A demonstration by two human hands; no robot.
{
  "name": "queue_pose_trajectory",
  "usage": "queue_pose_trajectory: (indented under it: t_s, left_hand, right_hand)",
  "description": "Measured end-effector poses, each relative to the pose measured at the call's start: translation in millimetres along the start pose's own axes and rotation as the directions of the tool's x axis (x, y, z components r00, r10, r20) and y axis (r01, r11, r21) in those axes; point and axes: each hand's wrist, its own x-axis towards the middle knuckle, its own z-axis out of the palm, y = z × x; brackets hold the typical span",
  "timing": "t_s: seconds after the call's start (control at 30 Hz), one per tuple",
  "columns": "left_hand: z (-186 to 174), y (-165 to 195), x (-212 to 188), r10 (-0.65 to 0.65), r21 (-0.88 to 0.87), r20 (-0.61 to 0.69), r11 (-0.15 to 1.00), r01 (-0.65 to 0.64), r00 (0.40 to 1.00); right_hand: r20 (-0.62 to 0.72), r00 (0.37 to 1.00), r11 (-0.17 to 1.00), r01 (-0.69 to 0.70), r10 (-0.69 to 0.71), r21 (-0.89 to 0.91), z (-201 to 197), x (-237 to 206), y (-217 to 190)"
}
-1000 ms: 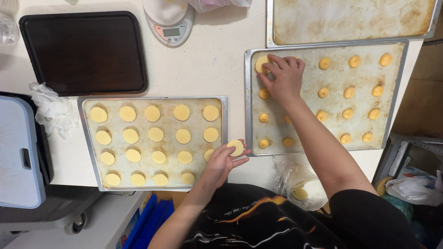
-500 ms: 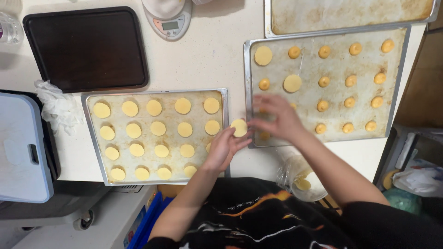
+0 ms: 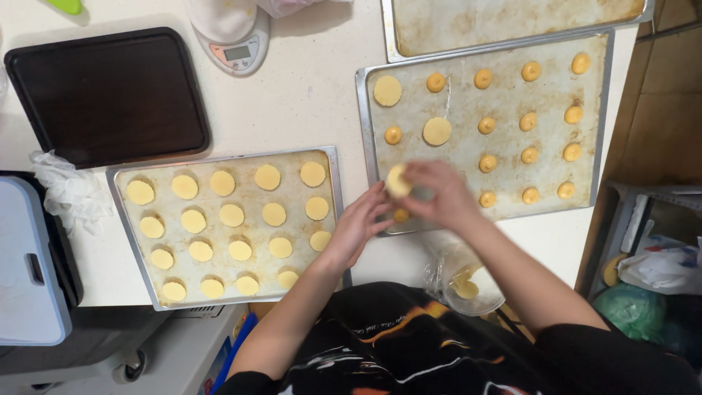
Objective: The person opens a chest freezer and takes out a container of round yellow pastry discs. They then place the discs one by one onto piped dough balls arranged on baking trays, topping each ball with a disc and working across multiple trays.
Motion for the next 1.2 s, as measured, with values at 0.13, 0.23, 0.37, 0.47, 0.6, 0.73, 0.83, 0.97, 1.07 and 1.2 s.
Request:
queue_pose_trajectory:
  t_s: [0.13,0.23,0.37,0.47,0.6,0.73,0.83,0.97,1.07,1.2]
  left_hand:
    - [-7,2,2,0.007,0.025,-0.028,1.000,-0.006,1.000]
    - [-8,3,3,-0.014,0.022,-0.031,1.000,0.014,0.999]
    - [-5,5,4,-0.070,0.035,-0.070,0.997,0.072,0.995]
    - [-4,8,4,-0.090,0.046,-0.080,0.995,0.093,0.993]
    - [-4,11,4,-0.074,0.035,-0.073,0.996,0.077,0.995]
    - [-2,12,4,-0.088,0.044,-0.084,0.995,0.092,0.993]
    - [-1,13,3,-0.083,0.037,-0.080,0.996,0.086,0.993]
    - [0,14,2,-0.092,0.047,-0.087,0.994,0.097,0.992]
    - [1,15,1,-0.069,0.056,-0.102,0.996,0.075,0.992]
    - [6,14,-5,0.026,0.084,-0.163,0.996,-0.012,0.986]
  right_hand:
    - [-0.213,0.974,0.951,-0.135,0.076,-0.278,-27,50,56]
    - [-0.246,0.961,0.931,-0.203,0.129,-0.304,-27,82,72]
    - [-0.297,0.949,0.940,-0.193,0.106,-0.281,-19,97,76]
    - [-0.300,0.947,0.933,-0.206,0.114,-0.295,-16,100,77]
    - [-0.289,0.949,0.924,-0.218,0.126,-0.314,-15,101,80]
    - [-0.271,0.957,0.914,-0.202,0.107,-0.352,-12,99,85]
    - [-0.265,0.959,0.910,-0.199,0.104,-0.362,-11,99,87]
    - [-0.258,0.959,0.909,-0.207,0.116,-0.361,-14,101,81]
    - [-0.251,0.958,0.912,-0.220,0.136,-0.345,-18,106,69]
    - [-0.305,0.949,0.930,-0.182,0.081,-0.320,-39,87,56]
